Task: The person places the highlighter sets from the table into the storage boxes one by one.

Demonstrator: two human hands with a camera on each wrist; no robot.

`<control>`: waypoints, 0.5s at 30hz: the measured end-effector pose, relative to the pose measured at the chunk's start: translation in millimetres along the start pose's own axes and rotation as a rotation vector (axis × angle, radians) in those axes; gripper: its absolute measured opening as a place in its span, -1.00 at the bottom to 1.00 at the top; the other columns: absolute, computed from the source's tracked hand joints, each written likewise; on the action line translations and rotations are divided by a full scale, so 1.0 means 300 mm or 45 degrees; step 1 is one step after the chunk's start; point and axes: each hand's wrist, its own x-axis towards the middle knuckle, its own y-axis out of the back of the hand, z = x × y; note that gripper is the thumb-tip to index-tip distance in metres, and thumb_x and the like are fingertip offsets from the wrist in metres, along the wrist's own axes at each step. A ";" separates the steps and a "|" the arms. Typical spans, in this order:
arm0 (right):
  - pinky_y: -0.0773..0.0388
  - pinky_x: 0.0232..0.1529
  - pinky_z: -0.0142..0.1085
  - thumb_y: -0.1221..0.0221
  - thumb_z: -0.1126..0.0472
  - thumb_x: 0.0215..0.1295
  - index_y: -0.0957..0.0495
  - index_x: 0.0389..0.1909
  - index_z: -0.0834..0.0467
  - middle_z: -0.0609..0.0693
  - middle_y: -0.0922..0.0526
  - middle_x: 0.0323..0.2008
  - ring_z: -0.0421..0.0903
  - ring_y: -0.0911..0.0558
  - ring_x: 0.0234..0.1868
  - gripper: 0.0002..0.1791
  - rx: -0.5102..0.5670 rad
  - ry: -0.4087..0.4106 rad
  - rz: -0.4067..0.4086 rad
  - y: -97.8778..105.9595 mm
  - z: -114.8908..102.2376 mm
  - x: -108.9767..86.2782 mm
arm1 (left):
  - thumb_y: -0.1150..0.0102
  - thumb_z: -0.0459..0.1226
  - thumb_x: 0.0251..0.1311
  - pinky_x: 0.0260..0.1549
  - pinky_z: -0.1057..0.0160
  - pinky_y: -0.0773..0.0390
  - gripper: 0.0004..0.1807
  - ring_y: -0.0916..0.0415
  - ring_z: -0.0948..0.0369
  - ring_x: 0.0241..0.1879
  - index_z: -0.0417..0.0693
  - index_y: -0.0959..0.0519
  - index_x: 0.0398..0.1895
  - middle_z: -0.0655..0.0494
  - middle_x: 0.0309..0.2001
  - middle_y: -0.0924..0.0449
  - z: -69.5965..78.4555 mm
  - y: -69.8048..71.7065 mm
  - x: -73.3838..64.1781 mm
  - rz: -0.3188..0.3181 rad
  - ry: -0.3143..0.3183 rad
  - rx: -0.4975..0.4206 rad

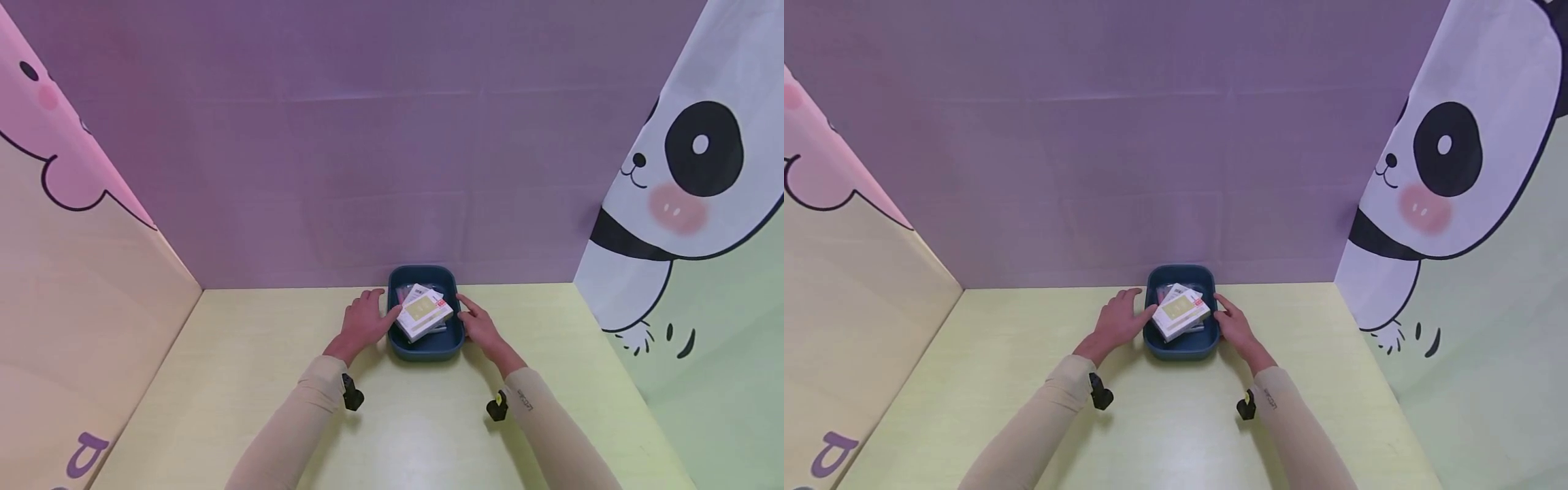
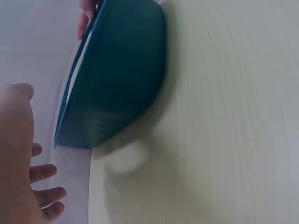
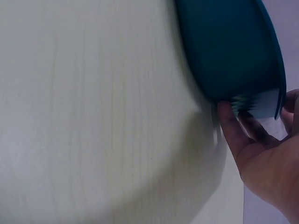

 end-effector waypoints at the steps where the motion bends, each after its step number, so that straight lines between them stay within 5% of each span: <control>1: -0.53 -0.43 -0.33 0.08 0.25 0.47 -0.22 0.46 0.02 0.12 -0.50 -0.31 -0.13 -0.50 -0.49 -0.45 -0.001 -0.001 -0.001 -0.003 -0.003 0.002 | 0.08 0.25 0.29 0.08 -0.10 -0.39 -0.22 -0.38 -0.09 0.13 -0.12 -0.31 0.35 -0.14 0.23 -0.38 -0.012 0.001 0.001 0.000 0.008 0.004; 11: -0.64 -0.28 -0.18 0.05 0.23 0.49 -0.19 0.46 0.12 0.33 -0.48 0.09 -0.06 -0.64 -0.30 -0.46 0.070 -0.002 0.031 0.027 -0.002 0.002 | 0.05 0.18 0.31 0.07 -0.09 -0.41 -0.28 -0.41 -0.11 0.09 -0.17 -0.36 0.30 -0.17 0.19 -0.40 -0.127 0.013 -0.024 0.016 -0.026 0.068; 15: -0.64 -0.21 -0.13 0.06 0.29 0.47 -0.21 0.41 0.25 0.38 -0.44 0.12 0.07 -0.62 -0.21 -0.48 -0.061 0.055 0.018 0.049 -0.010 -0.023 | 0.00 0.13 0.31 0.07 -0.12 -0.39 -0.32 -0.42 -0.13 0.08 -0.21 -0.39 0.27 -0.19 0.15 -0.43 -0.186 0.024 -0.046 0.046 -0.067 0.161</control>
